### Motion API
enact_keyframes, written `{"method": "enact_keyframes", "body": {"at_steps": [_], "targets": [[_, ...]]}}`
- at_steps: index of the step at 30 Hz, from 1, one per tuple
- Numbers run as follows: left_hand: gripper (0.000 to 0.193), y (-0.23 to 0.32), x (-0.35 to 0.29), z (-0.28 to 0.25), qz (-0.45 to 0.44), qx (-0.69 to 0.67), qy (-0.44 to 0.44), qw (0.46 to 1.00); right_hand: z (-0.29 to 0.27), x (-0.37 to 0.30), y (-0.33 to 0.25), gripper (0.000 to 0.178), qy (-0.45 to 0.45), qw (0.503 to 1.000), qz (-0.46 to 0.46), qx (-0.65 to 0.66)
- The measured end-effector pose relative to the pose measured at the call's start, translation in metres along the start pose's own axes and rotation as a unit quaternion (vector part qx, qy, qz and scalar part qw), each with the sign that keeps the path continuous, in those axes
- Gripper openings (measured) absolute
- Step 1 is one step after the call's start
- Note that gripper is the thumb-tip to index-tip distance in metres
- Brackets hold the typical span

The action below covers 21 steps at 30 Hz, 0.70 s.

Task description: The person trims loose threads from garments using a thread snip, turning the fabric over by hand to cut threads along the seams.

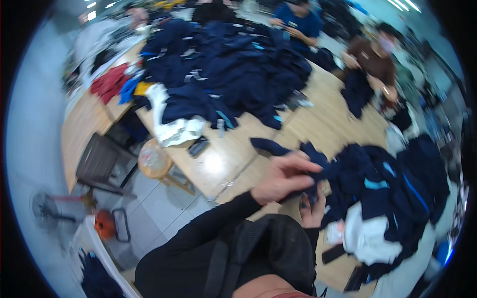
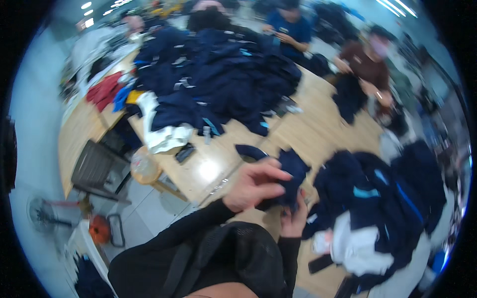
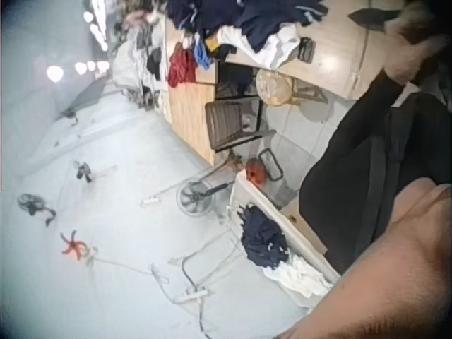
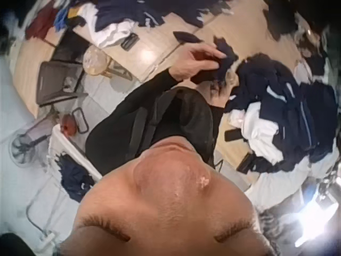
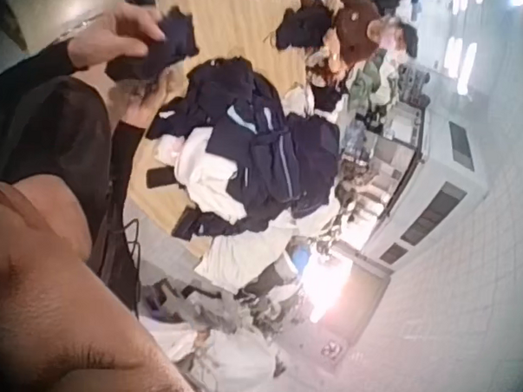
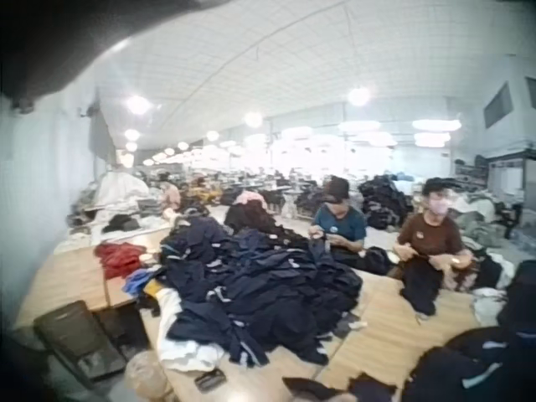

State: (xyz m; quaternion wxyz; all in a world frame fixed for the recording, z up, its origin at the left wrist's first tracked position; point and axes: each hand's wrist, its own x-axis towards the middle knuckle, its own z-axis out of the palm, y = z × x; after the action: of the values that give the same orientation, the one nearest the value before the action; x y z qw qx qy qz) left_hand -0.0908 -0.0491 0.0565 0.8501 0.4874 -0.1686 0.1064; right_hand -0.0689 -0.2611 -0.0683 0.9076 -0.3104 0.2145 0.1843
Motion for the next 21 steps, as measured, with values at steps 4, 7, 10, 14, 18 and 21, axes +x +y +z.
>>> {"method": "enact_keyframes", "body": {"at_steps": [4, 7, 10, 14, 18, 21], "targets": [[0.029, -0.042, -0.018, -0.077, -0.081, 0.025, 0.238, 0.968, 0.023, -0.016, -0.022, 0.017, 0.018, 0.984, -0.133, 0.118], [0.039, -0.090, -0.034, -0.134, -0.217, -0.012, 0.271, 0.938, -0.038, 0.002, -0.031, 0.018, -0.005, 0.986, -0.129, 0.105], [0.044, -0.119, -0.067, -0.144, -0.307, 0.048, 0.326, 0.893, -0.079, -0.008, -0.021, 0.015, 0.034, 0.993, -0.088, 0.071], [0.055, -0.125, -0.087, -0.129, -0.237, 0.055, 0.403, 0.882, -0.117, -0.033, 0.019, 0.016, 0.130, 0.989, -0.062, -0.032], [0.063, -0.125, -0.068, -0.112, -0.454, -0.199, 0.389, 0.777, -0.123, -0.044, 0.043, 0.022, 0.138, 0.989, -0.013, -0.043], [0.059, -0.154, -0.058, -0.108, -0.466, -0.244, 0.345, 0.777, -0.098, -0.044, 0.045, 0.024, 0.096, 0.983, -0.021, -0.153]]}}
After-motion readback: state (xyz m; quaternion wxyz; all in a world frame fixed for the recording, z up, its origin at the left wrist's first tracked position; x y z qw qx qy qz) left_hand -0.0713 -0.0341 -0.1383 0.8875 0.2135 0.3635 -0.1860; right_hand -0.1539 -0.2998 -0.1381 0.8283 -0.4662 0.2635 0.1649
